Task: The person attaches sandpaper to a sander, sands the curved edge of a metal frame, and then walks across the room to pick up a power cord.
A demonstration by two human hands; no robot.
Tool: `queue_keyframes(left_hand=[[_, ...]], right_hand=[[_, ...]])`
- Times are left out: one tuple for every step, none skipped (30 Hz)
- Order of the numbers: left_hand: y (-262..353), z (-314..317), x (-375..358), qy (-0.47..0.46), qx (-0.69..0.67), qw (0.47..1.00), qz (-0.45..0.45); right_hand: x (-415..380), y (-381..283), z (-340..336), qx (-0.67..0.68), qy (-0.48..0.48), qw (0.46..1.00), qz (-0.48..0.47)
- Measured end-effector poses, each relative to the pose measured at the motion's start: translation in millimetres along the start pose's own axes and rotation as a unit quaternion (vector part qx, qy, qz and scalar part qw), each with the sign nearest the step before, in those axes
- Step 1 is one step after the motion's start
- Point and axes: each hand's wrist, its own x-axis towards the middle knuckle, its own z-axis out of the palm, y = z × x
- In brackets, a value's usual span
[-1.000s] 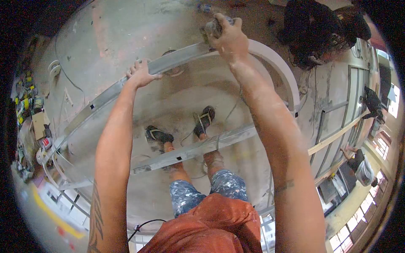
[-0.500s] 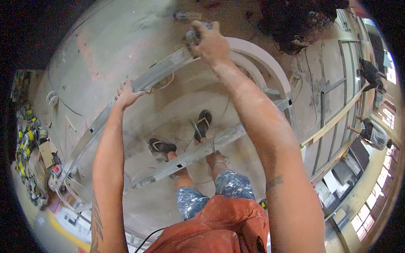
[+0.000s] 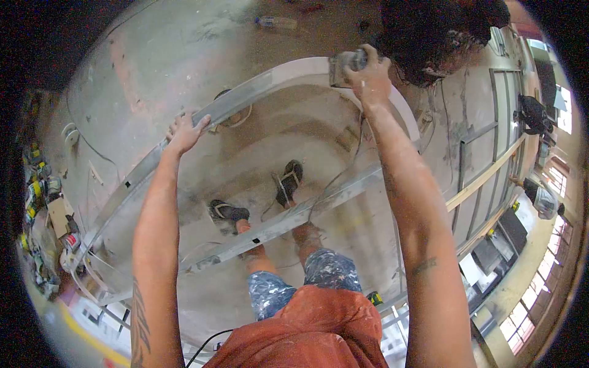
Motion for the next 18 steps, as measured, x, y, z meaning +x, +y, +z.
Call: queue_keyframes(left_hand=[[1, 0, 0, 0.001, 0.003, 1.0, -0.002], [2, 0, 0, 0.001, 0.007, 1.0, -0.004], [3, 0, 1, 0.0, 0.006, 1.0, -0.005], [3, -1, 2, -0.007, 0.011, 1.0, -0.009], [3, -2, 2, -0.013, 0.016, 1.0, -0.013], [3, -4, 1, -0.012, 0.017, 1.0, -0.014], [4, -5, 0, -0.014, 0.014, 1.0, -0.012], [5, -6, -1, -0.016, 0.011, 1.0, -0.01], [5, -5, -3, -0.018, 0.011, 1.0, -0.009], [5, -5, -5, -0.014, 0.012, 1.0, -0.006], [5, -7, -5, -0.01, 0.012, 1.0, -0.003], [6, -7, -3, -0.009, 0.011, 1.0, -0.002], [6, -6, -3, -0.009, 0.014, 1.0, -0.006], [4, -5, -3, -0.01, 0.018, 1.0, -0.011], [3, -4, -5, -0.012, 0.015, 1.0, -0.014], [4, -5, -5, -0.004, 0.023, 1.0, -0.01], [6, -5, -6, 0.004, 0.031, 1.0, -0.006], [6, -4, -6, 0.003, 0.028, 1.0, -0.008]], right_hand=[[-2, -10, 2, -0.001, 0.0, 1.0, -0.001], [-5, -22, 6, 0.022, -0.004, 0.999, -0.031], [-8, -34, 9, 0.045, -0.009, 0.997, -0.061], [-12, -43, 10, 0.045, -0.011, 0.997, -0.062], [-17, -52, 9, 0.048, -0.036, 0.994, -0.093], [-19, -55, 10, 0.051, -0.06, 0.989, -0.123], [-20, -53, 12, 0.069, -0.075, 0.981, -0.162], [-22, -51, 10, 0.069, -0.075, 0.981, -0.162], [-26, -47, 9, 0.068, -0.089, 0.979, -0.17], [-28, -46, 5, 0.068, -0.102, 0.977, -0.177], [-27, -41, 2, 0.067, -0.1, 0.977, -0.178], [-25, -30, 1, 0.076, -0.096, 0.975, -0.184], [-24, -24, -3, 0.084, -0.093, 0.973, -0.192], [-21, -20, -3, 0.083, -0.094, 0.973, -0.194], [-20, -20, -5, 0.075, -0.099, 0.978, -0.169], [-18, -21, -5, 0.068, -0.102, 0.982, -0.144], [-16, -24, -3, 0.067, -0.105, 0.981, -0.148], [-15, -28, -2, 0.062, -0.102, 0.978, -0.17]])
